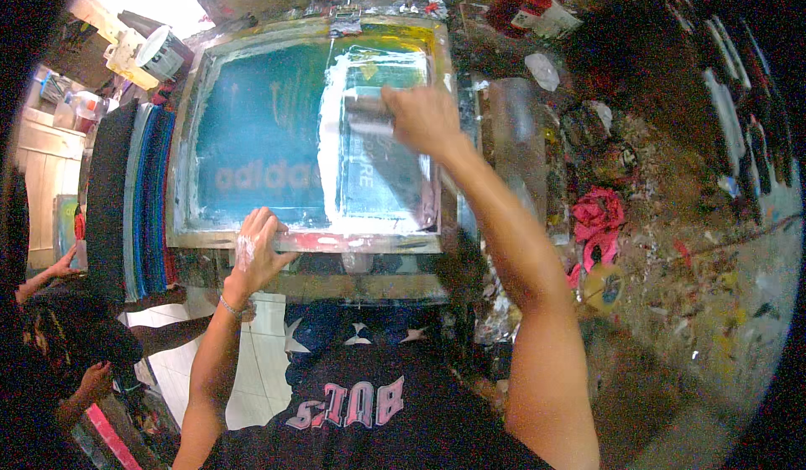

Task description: The person performs screen printing on a black handbag using a squeegee and white ink. They repeatedly pull ink across the screen, lift the screen to reveal the printed logo, and wipe the squeegee with a pink cloth between passes.

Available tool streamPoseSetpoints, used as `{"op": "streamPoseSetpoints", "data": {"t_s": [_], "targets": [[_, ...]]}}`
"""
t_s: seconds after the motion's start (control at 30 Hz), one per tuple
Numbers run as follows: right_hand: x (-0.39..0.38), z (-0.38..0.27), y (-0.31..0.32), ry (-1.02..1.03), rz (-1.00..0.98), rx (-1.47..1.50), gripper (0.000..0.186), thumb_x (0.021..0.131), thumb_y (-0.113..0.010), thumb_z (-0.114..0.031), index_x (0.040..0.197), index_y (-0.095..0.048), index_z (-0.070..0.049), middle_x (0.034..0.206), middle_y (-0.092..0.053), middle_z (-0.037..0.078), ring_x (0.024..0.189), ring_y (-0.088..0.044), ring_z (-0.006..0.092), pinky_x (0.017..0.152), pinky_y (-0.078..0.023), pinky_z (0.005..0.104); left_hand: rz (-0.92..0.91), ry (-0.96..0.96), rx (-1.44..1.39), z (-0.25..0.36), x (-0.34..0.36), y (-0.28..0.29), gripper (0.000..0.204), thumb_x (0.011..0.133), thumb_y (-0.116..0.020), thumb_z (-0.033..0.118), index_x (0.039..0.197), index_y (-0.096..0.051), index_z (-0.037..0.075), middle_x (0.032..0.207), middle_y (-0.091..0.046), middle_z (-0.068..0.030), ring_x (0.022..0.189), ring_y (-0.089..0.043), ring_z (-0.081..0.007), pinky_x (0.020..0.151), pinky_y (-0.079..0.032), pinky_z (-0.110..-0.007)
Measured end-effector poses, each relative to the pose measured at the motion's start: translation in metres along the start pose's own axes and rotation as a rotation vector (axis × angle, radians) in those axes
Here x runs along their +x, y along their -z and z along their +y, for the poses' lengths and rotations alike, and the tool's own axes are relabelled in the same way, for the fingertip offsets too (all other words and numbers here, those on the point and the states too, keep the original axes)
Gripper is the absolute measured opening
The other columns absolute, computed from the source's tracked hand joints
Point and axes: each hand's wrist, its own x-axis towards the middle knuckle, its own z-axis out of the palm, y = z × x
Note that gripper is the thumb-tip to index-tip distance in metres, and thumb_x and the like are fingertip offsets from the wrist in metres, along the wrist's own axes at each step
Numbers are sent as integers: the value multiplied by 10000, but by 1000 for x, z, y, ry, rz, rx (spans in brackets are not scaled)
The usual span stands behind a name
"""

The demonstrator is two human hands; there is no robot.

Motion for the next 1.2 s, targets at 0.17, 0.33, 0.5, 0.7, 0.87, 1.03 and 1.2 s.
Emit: {"op": "streamPoseSetpoints", "data": {"t_s": [0.17,0.33,0.5,0.7,0.87,1.03,1.2], "targets": [[-77,-57,12,-119,-63,68,98,824,-601,-123,912,-632,-92,733,-676,173,737,-696,390,611,-526,533,35,4,11,1,-3,-3,495,567,-906,123,910,-562,32,938,-520,-131,905,-533,-339,798,-442,-433],[-100,-76,22,-191,-91,149,131,778,-631,-67,899,-581,-61,763,-664,185,767,-655,437,649,-478,559,69,-36,2,0,-3,-5,478,593,-900,128,913,-559,30,949,-520,-142,929,-532,-347,809,-442,-435],[-97,-71,34,-63,-75,118,165,777,-619,-64,941,-631,-82,807,-694,184,806,-670,422,681,-520,556,84,-44,19,-3,-5,-6,477,603,-898,141,920,-560,30,953,-525,-142,948,-534,-348,822,-445,-440],[-90,-69,30,-12,-130,90,189,769,-626,-60,955,-613,-85,837,-680,172,875,-639,411,733,-493,533,76,-28,27,-3,-5,-5,473,619,-893,162,935,-565,31,975,-525,-137,961,-531,-347,849,-447,-445],[-88,-66,29,11,-100,113,200,765,-626,-58,962,-625,-90,832,-682,194,870,-660,408,716,-513,547,44,-13,21,-3,-4,-4,471,620,-893,164,929,-563,31,973,-525,-137,961,-529,-347,845,-446,-443],[-86,-59,43,-24,-99,145,243,743,-645,-64,983,-647,-102,855,-685,219,847,-668,431,736,-523,560,53,-13,34,-1,-3,-2,468,611,-892,156,911,-554,35,956,-525,-131,949,-530,-339,837,-442,-439],[-82,-49,55,-59,-123,282,257,738,-675,-89,994,-655,-81,871,-686,244,885,-659,459,763,-508,564,47,-2,31,4,-2,0,463,613,-887,146,916,-554,41,951,-526,-127,942,-527,-335,832,-437,-431]]}}
